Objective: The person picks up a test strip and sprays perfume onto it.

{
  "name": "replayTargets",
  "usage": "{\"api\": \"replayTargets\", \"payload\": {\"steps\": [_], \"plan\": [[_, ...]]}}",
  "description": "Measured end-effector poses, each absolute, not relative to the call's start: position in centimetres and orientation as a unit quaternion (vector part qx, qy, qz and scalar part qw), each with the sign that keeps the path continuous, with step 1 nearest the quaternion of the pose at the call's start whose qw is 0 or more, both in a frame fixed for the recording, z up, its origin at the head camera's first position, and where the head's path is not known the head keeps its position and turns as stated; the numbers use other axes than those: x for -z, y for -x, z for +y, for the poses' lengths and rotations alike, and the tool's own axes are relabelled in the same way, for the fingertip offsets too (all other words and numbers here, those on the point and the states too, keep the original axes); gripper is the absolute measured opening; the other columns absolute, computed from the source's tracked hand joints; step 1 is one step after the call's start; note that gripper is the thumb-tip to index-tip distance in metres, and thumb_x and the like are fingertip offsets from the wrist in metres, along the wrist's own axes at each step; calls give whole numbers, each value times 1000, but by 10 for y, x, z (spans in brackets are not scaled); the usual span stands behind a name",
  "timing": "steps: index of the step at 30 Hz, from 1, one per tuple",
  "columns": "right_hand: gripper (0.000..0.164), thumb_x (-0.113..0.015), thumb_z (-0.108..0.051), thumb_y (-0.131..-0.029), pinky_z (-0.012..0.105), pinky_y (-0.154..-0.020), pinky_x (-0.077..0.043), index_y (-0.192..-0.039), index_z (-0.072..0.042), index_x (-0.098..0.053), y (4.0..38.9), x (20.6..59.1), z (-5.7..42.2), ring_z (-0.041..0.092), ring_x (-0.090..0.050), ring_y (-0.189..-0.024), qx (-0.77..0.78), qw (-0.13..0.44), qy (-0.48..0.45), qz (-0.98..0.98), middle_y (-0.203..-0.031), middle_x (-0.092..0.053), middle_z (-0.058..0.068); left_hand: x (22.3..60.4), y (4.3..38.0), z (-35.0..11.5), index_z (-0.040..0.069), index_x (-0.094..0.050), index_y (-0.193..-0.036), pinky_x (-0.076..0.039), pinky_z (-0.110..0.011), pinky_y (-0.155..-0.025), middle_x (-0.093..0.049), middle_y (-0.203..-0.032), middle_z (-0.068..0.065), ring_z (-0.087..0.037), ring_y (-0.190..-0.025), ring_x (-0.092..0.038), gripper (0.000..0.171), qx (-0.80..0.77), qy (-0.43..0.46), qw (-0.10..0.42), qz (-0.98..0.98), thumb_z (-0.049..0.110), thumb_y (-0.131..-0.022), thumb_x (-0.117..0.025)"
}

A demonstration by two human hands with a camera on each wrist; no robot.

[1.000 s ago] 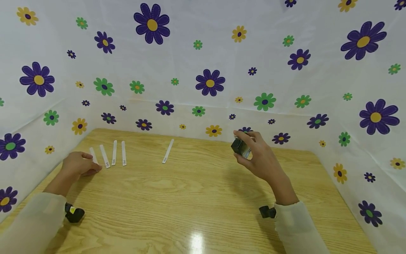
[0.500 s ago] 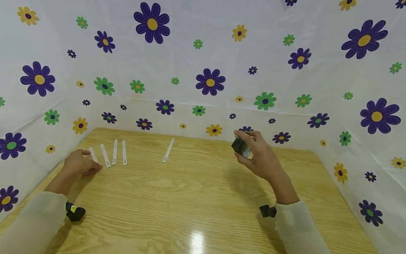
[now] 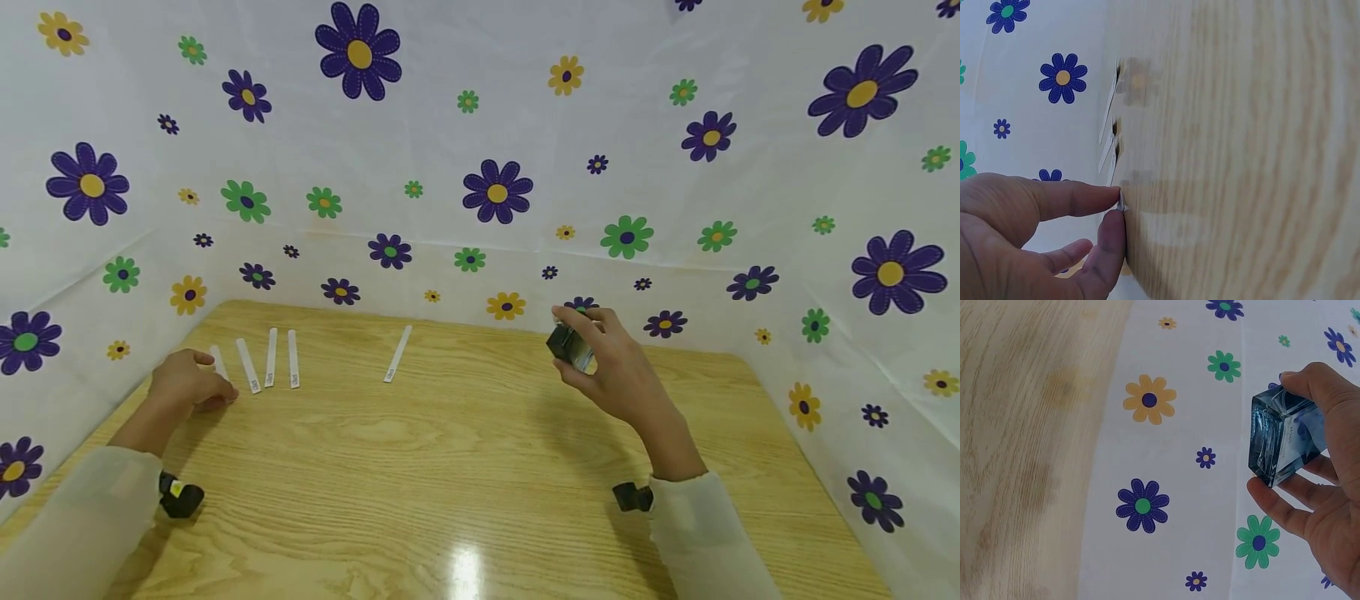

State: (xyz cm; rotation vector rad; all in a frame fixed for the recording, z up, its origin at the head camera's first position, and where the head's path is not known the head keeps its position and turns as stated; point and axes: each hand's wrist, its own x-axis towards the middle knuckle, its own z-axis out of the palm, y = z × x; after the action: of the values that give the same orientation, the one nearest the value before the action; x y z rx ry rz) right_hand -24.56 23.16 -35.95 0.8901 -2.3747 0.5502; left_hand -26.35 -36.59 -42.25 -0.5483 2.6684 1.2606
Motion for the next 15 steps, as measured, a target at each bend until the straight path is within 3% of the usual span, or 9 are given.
{"api": "replayTargets", "payload": {"steps": [9, 15], "plan": [[74, -84, -17, -86, 49, -71, -62, -151, -22, -47, 246, 359, 232, 42, -67, -101, -202, 270, -332, -881, -130, -52, 28, 419, 262, -363, -21, -31, -142, -55, -27, -60, -67, -76, -7, -15, -63, -68, 91, -408, 182, 66, 892, 4, -74, -86], [74, -83, -17, -86, 50, -73, -62, -150, -21, -48, 246, 358, 233, 43, -67, -103, -202, 266, -329, -883, -129, -52, 28, 416, 260, -358, -18, -31, -143, -48, -32, -69, -59, -100, -22, -23, -73, -62, 95, -382, 185, 60, 904, 8, -72, -88]]}}
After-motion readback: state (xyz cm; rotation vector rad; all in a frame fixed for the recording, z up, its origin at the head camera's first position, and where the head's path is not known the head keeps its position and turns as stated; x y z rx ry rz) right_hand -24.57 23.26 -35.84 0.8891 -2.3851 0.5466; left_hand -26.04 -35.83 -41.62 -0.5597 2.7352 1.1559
